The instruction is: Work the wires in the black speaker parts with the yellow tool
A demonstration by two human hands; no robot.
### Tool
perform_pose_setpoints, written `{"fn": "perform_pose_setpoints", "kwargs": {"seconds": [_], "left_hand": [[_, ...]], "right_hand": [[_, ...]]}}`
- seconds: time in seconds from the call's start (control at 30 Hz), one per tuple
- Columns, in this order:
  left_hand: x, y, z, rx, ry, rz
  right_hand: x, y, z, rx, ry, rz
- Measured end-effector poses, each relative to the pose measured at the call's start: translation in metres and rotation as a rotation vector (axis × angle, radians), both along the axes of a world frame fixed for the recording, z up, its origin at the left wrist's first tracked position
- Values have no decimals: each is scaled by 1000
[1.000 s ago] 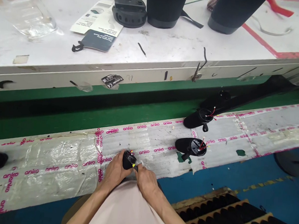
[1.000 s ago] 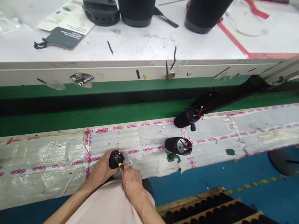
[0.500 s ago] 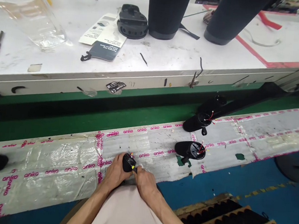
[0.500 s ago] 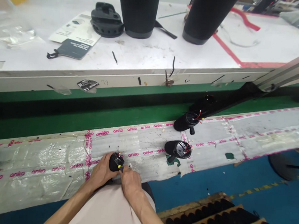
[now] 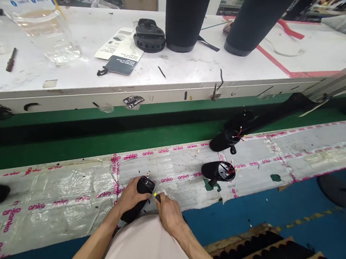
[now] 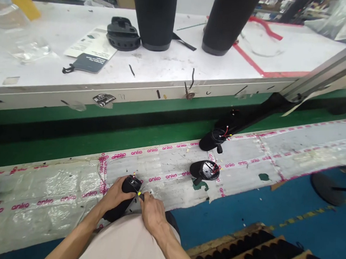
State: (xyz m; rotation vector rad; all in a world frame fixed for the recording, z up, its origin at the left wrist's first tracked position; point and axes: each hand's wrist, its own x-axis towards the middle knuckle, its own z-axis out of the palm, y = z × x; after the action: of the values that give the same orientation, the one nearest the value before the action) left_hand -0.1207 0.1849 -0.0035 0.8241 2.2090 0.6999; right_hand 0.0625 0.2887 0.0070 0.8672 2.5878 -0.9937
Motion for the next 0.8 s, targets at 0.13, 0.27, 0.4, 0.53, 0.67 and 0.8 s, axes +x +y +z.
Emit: {"fn": "perform_pose_setpoints", "kwargs": {"seconds": [0.13,0.27,0.4,0.53,0.67,0.8], "left_hand": [[0,0,-1,4,-5,-29],[2,0,2,3,-9,-28],[4,2,9,-5,0,-19],[4,4,12,-12,-9,-23],[3,6,10,-11,-8,-19],[1,8,7,-16,-10,-23]], "right_hand": [[-6,-1,0,5,-13,-4],[-9,-2,-1,8,-22,6],[-9,-2,0,11,-35,11],[-10,0,4,11,-56,27],[-14,2,9,2,-125,36],[-21,3,10,-3,-175,34]]}}
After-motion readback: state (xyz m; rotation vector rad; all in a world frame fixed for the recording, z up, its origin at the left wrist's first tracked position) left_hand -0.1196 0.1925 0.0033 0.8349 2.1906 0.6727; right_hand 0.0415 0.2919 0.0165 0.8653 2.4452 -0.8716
